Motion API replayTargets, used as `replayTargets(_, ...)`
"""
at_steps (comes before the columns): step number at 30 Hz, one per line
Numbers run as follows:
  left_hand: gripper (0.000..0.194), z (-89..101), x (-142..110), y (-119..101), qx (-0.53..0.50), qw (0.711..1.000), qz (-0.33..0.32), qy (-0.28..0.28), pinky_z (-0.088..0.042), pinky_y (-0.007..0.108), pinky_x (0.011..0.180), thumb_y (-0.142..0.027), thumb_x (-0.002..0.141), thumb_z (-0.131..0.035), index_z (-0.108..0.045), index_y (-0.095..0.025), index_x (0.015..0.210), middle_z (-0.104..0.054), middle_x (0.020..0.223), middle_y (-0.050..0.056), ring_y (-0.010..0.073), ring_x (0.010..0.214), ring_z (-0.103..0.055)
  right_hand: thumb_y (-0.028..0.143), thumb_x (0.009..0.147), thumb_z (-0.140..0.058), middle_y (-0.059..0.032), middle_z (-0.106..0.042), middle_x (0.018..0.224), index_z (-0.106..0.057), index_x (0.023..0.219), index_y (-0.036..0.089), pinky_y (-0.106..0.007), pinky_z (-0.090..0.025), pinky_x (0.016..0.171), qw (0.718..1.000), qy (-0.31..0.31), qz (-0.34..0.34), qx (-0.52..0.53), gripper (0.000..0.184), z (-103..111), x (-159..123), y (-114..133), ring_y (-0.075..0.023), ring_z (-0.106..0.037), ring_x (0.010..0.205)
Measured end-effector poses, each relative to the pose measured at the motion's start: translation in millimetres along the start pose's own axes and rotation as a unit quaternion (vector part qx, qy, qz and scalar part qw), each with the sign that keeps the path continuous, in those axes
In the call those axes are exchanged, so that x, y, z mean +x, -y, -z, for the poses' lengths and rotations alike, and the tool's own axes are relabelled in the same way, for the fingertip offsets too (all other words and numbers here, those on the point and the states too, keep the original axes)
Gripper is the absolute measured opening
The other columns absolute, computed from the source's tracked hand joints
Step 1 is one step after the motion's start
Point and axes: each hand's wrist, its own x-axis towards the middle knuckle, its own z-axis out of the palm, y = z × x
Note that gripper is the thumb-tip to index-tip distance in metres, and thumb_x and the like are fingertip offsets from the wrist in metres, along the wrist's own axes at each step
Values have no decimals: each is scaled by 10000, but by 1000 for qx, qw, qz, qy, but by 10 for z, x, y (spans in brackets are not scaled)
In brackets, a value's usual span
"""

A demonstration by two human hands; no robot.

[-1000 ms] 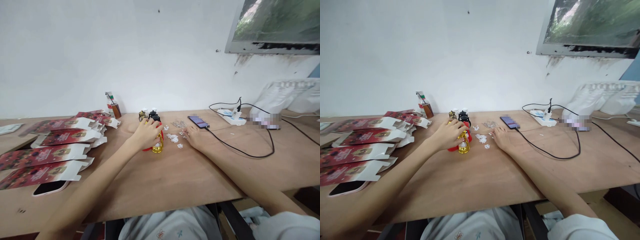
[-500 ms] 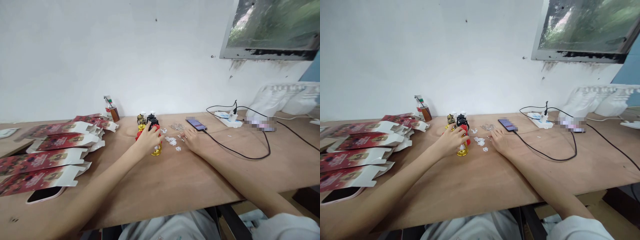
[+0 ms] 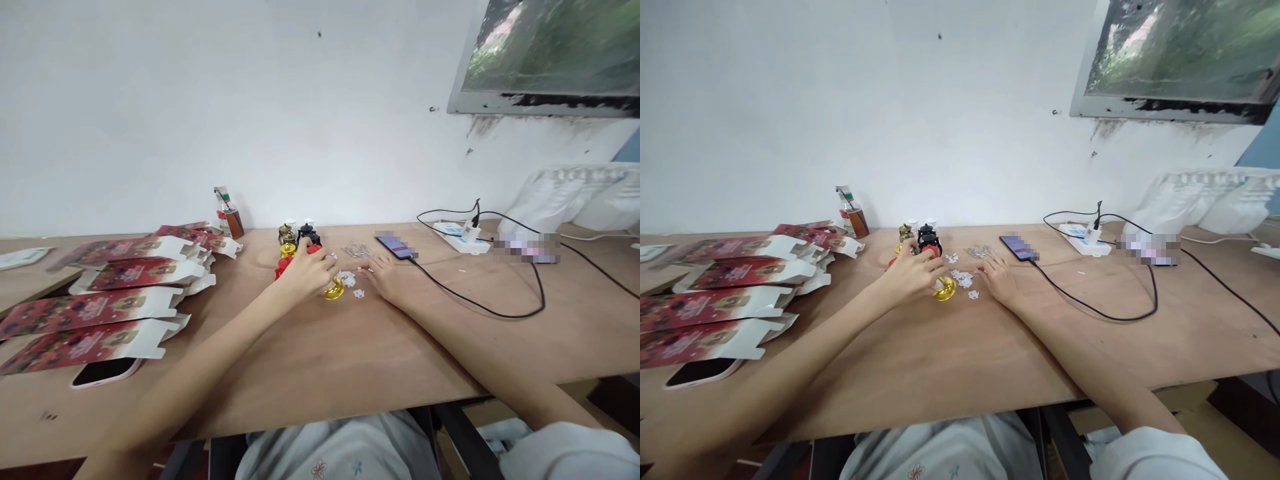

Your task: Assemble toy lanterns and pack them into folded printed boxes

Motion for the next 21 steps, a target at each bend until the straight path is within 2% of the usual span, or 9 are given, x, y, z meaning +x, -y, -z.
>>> replayTargets(3,324,143,-15,53,-26,997,54,-56,-347,441,879,-443,850,-579,-615,-152,991,-685,932,80,220,798,-606,384,943,-410,-76,-651,812,-642,800,197,-340,-396,798,1000,-15,3,3,330,24,-3,25,-220,-550,833)
replayTargets(5,424,178,-21,71,-67,986,93,-118,-392,393,833,-534,851,-535,-594,-147,1013,-679,947,84,204,776,-619,373,944,-410,-72,-642,785,-645,774,202,-347,-395,798,1000,-27,-11,-4,336,20,-7,35,-222,-546,829)
replayTargets(8,490,122,-21,24,-155,955,141,-208,-452,310,754,-528,855,-523,-523,-141,1155,-658,984,90,197,855,-628,359,936,-426,-76,-635,770,-658,770,205,-364,-396,793,999,-27,-28,-7,324,7,-7,40,-233,-540,836)
replayTargets(10,550,34,-27,-59,-205,933,166,-243,-481,286,738,-495,852,-532,-442,-148,1268,-635,996,88,190,890,-623,346,933,-434,-75,-636,770,-665,788,207,-366,-406,779,999,-24,-22,13,306,9,-4,40,-233,-538,828)
replayTargets(13,562,-114,-84,-213,-256,916,173,-256,-508,298,765,-454,834,-552,-417,-166,1297,-588,1026,90,188,905,-608,338,936,-427,-72,-645,762,-664,796,204,-360,-431,753,997,-35,-15,63,306,37,1,53,-227,-538,814)
replayTargets(16,478,-234,-212,-338,-305,907,143,-253,-517,319,810,-379,827,-573,-449,-175,1241,-555,1079,104,202,980,-585,355,936,-437,-64,-666,763,-664,790,206,-355,-453,748,992,-47,-21,115,308,86,11,113,-222,-547,814)
replayTargets(21,459,-382,-466,-453,-368,883,142,-257,-504,390,901,-309,775,-638,-434,-179,1165,-549,1179,141,243,1133,-547,403,899,-516,-46,-693,771,-679,796,220,-352,-481,746,970,-113,-67,205,266,219,48,388,-211,-571,807)
